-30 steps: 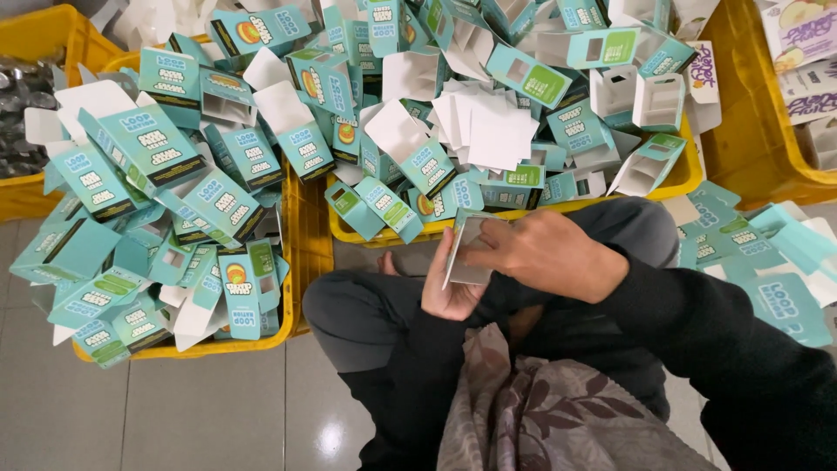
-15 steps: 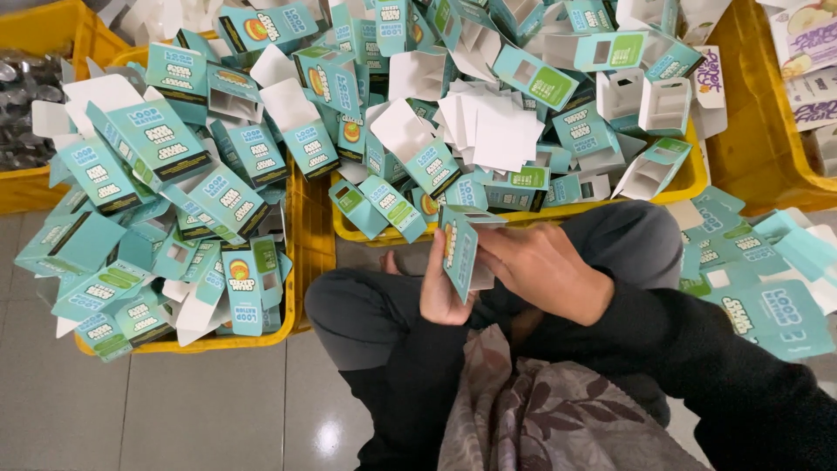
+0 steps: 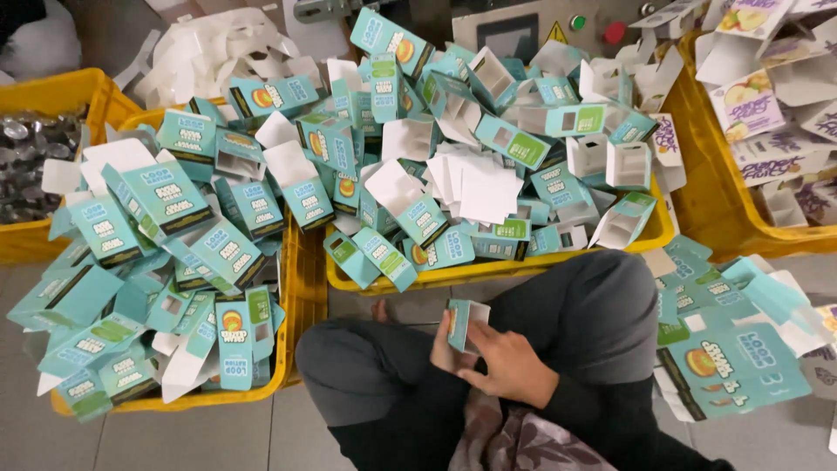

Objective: The person sits on the floor and repeatedly assembles small light-blue cardboard boxes. They pick up flat pieces, fold them into box shapes, and place the finished boxes into a yellow bin. The process is repeated continuously.

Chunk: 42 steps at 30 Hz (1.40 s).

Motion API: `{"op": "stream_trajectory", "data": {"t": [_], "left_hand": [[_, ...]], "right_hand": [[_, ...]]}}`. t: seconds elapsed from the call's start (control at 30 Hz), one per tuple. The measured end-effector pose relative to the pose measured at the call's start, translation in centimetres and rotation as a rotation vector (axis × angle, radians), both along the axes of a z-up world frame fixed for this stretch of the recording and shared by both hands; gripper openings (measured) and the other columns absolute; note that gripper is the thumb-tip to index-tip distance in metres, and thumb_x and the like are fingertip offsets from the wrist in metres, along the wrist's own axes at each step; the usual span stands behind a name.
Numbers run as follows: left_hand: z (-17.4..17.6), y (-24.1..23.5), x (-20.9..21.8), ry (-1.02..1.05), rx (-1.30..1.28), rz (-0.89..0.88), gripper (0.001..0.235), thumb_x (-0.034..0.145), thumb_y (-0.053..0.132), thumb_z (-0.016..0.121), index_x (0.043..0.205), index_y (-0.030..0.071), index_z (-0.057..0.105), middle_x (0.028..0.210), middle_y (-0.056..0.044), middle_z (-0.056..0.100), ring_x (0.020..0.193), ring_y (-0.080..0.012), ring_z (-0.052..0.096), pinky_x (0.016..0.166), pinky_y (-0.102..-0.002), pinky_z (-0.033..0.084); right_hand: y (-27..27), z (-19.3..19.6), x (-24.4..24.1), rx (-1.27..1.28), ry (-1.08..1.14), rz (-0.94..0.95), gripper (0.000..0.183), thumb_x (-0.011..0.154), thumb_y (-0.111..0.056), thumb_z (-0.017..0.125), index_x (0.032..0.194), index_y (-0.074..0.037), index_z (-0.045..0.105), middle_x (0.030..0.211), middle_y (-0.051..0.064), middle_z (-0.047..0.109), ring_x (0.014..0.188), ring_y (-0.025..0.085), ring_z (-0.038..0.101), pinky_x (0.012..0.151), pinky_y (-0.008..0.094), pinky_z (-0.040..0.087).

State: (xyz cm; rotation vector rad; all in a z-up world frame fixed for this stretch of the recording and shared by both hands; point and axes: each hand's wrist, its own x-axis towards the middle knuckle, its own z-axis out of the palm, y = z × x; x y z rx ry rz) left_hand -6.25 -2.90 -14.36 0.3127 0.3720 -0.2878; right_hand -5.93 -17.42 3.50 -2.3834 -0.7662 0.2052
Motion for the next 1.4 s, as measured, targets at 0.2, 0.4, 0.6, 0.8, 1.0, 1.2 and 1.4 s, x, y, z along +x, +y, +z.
{"op": "stream_trajectory", "data": {"t": [0.2,0.4,0.6,0.8,1.0,1.2,1.4], "left_hand": [[-5.8,-1.0,-0.5,0.435,0.068,-0.279,0.093,0.078,0.081,0.057,0.133,0.006,0.062,0.109,-0.01,0.059,0.082,-0.0211,0.05,0.083,-0.039,0.049],[-14.8,1.3,-0.5,-0.174,-0.584,-0.425,0.07,0.102,0.076,0.026,0.154,0.036,0.048,0.146,-0.021,0.06,0.132,-0.047,0.059,0.118,-0.06,0.041],[-10.3,-0.7,0.7,0.499,0.204,-0.318,0.066,0.088,0.075,0.052,0.137,0.03,0.062,0.115,-0.016,0.066,0.083,-0.0352,0.061,0.075,-0.049,0.053],[-8.6,-1.1,0.9,0.489,0.231,-0.333,0.073,0.087,0.075,0.054,0.145,0.03,0.056,0.108,-0.015,0.07,0.073,-0.0318,0.064,0.071,-0.047,0.055],[-9.0,-1.0,0.7,0.452,0.2,-0.328,0.066,0.09,0.074,0.054,0.142,0.033,0.057,0.098,-0.012,0.073,0.071,-0.0315,0.067,0.07,-0.046,0.056],[-9.4,-1.2,0.7,0.425,0.174,-0.344,0.068,0.09,0.071,0.058,0.145,0.033,0.054,0.098,-0.011,0.074,0.069,-0.0298,0.069,0.066,-0.044,0.057],[-8.9,-1.5,0.7,0.429,0.207,-0.307,0.065,0.09,0.066,0.062,0.144,0.03,0.057,0.099,-0.015,0.074,0.066,-0.0297,0.069,0.062,-0.043,0.058]], "right_hand": [[-3.4,-4.2,1.0,-0.077,-0.129,-0.188,0.067,0.071,-0.029,0.074,0.135,-0.016,0.059,0.103,0.013,0.075,0.072,0.041,0.071,0.057,0.045,0.055],[-11.3,14.6,11.5,0.233,-0.465,-0.335,0.025,0.079,-0.015,0.086,0.09,0.001,0.071,0.063,0.006,0.059,0.046,0.016,0.046,0.044,0.03,0.035],[-12.0,21.4,21.2,0.098,-0.953,-0.227,0.016,0.098,0.008,0.082,0.113,0.01,0.082,0.087,0.014,0.071,0.059,0.023,0.054,0.058,0.034,0.042],[-5.6,19.6,17.4,-0.275,-1.121,-0.11,0.049,0.078,-0.012,0.079,0.125,-0.01,0.066,0.129,0.001,0.073,0.064,0.02,0.063,0.057,0.033,0.047],[-3.1,19.9,16.7,-0.263,-1.072,0.032,0.046,0.074,-0.008,0.072,0.119,-0.011,0.065,0.127,0.001,0.072,0.058,0.021,0.057,0.056,0.031,0.046],[-1.2,21.2,17.0,-0.277,-1.066,0.08,0.057,0.078,-0.017,0.077,0.132,-0.012,0.061,0.133,-0.001,0.067,0.064,0.021,0.062,0.058,0.032,0.05],[1.7,21.8,23.5,-0.196,-1.162,0.044,0.054,0.077,-0.011,0.085,0.129,-0.015,0.069,0.125,-0.002,0.063,0.064,0.013,0.06,0.052,0.028,0.043]]}}
